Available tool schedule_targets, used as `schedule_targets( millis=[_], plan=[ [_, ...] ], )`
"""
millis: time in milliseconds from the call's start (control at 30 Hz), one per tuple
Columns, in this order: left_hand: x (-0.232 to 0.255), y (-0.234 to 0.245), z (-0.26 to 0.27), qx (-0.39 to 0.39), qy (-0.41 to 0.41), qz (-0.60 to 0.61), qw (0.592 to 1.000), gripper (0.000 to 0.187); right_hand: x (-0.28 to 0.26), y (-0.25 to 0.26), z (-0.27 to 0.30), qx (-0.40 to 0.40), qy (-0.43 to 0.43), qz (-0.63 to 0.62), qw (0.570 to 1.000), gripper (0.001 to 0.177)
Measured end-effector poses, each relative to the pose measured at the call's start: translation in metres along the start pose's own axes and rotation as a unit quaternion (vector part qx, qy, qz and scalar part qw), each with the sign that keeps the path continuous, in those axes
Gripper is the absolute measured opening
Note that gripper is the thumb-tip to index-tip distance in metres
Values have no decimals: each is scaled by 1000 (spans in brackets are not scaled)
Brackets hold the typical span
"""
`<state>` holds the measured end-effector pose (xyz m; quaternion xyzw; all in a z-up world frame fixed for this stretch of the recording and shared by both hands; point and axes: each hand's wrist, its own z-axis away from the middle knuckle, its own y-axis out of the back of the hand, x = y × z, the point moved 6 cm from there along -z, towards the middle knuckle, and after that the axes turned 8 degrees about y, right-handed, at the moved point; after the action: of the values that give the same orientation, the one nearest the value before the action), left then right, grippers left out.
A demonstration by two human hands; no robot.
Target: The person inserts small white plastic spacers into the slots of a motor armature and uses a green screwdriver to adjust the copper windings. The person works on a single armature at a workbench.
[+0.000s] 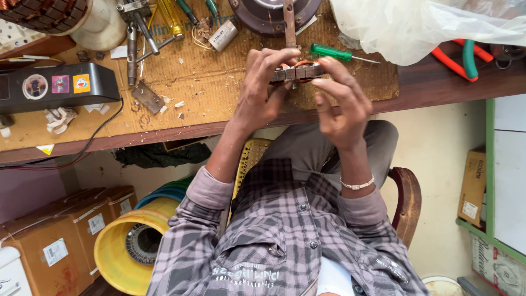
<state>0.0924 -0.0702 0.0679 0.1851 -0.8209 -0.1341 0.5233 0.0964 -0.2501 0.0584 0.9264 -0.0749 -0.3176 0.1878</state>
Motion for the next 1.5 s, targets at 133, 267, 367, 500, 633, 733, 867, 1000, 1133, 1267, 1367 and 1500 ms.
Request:
schedule_targets(
  millis=[133, 267, 367, 500, 633, 733, 867, 1000, 1133, 1267, 1367, 1500],
  plan=[
    [14, 3, 0, 30, -38, -44, 998, 66, -8, -11, -4, -16, 1, 21, 1000, 20],
    [-3, -9, -1, -16, -15, -56, 998, 72, -15, -16, -7, 36, -13, 38, 999, 24],
    [-13, -14, 1, -7, -4, -36, 999, 75, -20, -19, -4, 58, -18, 56, 997, 28],
    [-20, -15, 11, 23, 23, 51, 998, 83, -14, -23, 10, 51, -28, 63, 996, 34],
    [-22, -18, 10, 25, 52, 93, 994, 83, -5, -24, 21, 16, -87, 46, 995, 40],
    [-10, -12, 2, 14, 25, 20, 999, 77, -1, -22, 18, 8, -130, -13, 991, 41],
    [-4, -10, -3, -10, 35, -20, 999, 75, 2, -21, 21, -1, -146, -61, 987, 52],
    [-4, -10, -1, 5, 62, 20, 998, 78, 4, -28, 23, 2, -143, -123, 982, 58],
    [-5, -11, 1, 19, 57, 6, 998, 77, 9, -27, 24, 22, -149, -150, 977, 53],
    [-3, -13, -1, 14, 26, -31, 999, 63, 15, -30, 21, 57, -141, -185, 971, 45],
    [-3, -12, -2, 5, 22, -39, 999, 55, 20, -33, 16, 78, -111, -172, 976, 41],
    [-6, -14, -5, -5, 19, -36, 999, 53, 19, -41, 7, 92, -64, -131, 985, 34]
  ],
)
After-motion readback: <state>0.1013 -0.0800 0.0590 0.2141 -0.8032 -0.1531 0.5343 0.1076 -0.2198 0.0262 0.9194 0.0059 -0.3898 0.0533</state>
